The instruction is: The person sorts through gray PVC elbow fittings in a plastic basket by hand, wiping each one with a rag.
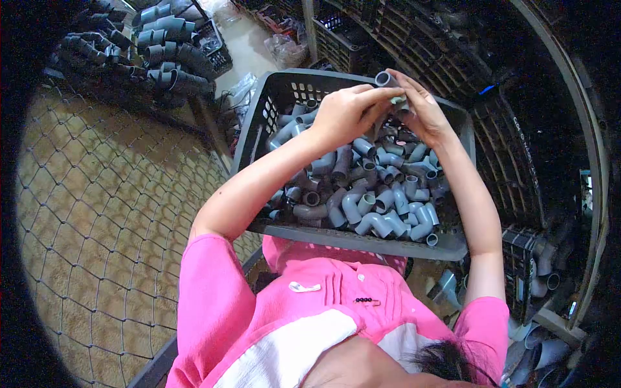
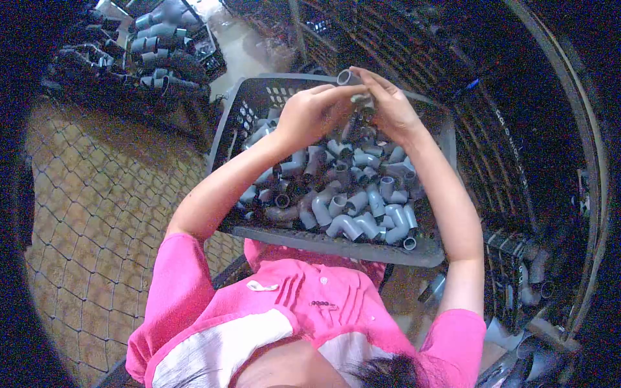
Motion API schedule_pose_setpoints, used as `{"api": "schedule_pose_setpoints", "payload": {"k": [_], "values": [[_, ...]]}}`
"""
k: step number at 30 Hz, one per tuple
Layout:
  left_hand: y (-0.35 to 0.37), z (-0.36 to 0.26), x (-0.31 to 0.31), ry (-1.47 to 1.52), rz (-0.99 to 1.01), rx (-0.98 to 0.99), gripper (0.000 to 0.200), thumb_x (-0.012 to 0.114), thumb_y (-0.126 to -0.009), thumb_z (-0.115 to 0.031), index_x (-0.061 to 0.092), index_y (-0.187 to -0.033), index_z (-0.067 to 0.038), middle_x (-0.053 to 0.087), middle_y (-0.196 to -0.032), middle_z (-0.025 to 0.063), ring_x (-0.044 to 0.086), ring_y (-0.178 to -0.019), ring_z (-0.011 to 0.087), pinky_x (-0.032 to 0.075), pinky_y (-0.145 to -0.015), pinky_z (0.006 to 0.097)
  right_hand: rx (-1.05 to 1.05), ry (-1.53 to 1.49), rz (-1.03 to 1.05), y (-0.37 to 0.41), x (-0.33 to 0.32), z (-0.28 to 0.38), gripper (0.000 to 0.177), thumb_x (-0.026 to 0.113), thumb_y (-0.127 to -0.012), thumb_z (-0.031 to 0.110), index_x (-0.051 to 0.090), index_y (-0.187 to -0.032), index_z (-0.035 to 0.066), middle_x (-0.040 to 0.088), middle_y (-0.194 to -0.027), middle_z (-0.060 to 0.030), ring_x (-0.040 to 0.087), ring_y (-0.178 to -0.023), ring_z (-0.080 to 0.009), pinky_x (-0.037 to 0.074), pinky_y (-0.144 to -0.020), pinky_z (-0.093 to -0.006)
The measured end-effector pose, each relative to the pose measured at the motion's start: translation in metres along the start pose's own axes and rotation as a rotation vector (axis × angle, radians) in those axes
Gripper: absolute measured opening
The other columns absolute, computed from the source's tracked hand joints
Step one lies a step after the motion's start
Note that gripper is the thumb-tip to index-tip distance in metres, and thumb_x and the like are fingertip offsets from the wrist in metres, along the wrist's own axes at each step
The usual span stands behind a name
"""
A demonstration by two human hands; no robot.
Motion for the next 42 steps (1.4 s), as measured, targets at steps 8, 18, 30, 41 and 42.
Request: {"api": "schedule_pose_setpoints", "payload": {"k": [8,18,30,41,42], "values": [[-0.001,0.014,0.005,0.111,-0.008,-0.069,0.033,0.065,-0.091,-0.014,0.067,-0.123,-0.015,0.071,-0.098,0.0154,0.070,-0.086,0.0321,0.055,-0.074,0.0395,0.030,-0.136,-0.169,-0.007,-0.016,-0.015,0.033,0.064,-0.097,0.032,0.064,-0.119,0.007,0.066,-0.116,-0.0047,0.064,-0.103,-0.0143,0.054,-0.091,-0.0329],[-0.001,0.017,-0.003,0.079,-0.087,-0.013,0.030,0.065,-0.091,-0.018,0.067,-0.120,-0.018,0.068,-0.092,0.0117,0.068,-0.081,0.0326,0.054,-0.068,0.0405,0.020,-0.034,-0.027,0.003,0.006,-0.011,0.029,0.055,-0.103,0.026,0.059,-0.126,0.010,0.064,-0.112,-0.0011,0.061,-0.099,-0.0118,0.052,-0.088,-0.0314],[0.001,0.007,-0.010,-0.103,-0.052,-0.010,0.041,0.066,-0.086,-0.012,0.064,-0.126,-0.022,0.066,-0.089,0.0086,0.067,-0.073,0.0327,0.055,-0.061,0.0407,0.045,0.118,0.021,0.009,-0.003,-0.005,0.028,0.052,-0.101,0.012,0.058,-0.128,0.008,0.066,-0.117,-0.0040,0.065,-0.102,-0.0143,0.058,-0.085,-0.0338],[0.003,-0.005,-0.002,-0.165,0.080,0.141,0.043,0.066,-0.087,-0.014,0.062,-0.130,-0.020,0.061,-0.083,0.0094,0.064,-0.066,0.0316,0.052,-0.055,0.0417,0.133,0.129,0.052,0.020,-0.006,-0.003,0.032,0.057,-0.101,0.031,0.055,-0.124,0.010,0.064,-0.115,-0.0036,0.064,-0.100,-0.0157,0.056,-0.088,-0.0385],[0.004,-0.007,0.002,-0.147,0.127,0.127,0.044,0.066,-0.087,-0.014,0.061,-0.131,-0.018,0.062,-0.086,0.0102,0.065,-0.067,0.0322,0.053,-0.056,0.0423,0.101,0.199,0.017,0.024,-0.005,-0.002,0.036,0.060,-0.100,0.036,0.055,-0.125,0.011,0.064,-0.117,-0.0034,0.063,-0.101,-0.0147,0.055,-0.088,-0.0377]]}}
Point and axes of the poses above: each hand's wrist, its own y-axis away from the middle knuckle, its own x-axis out of the palm, z = x × y, the point moved 6 cm from there along -y, towards the middle knuckle
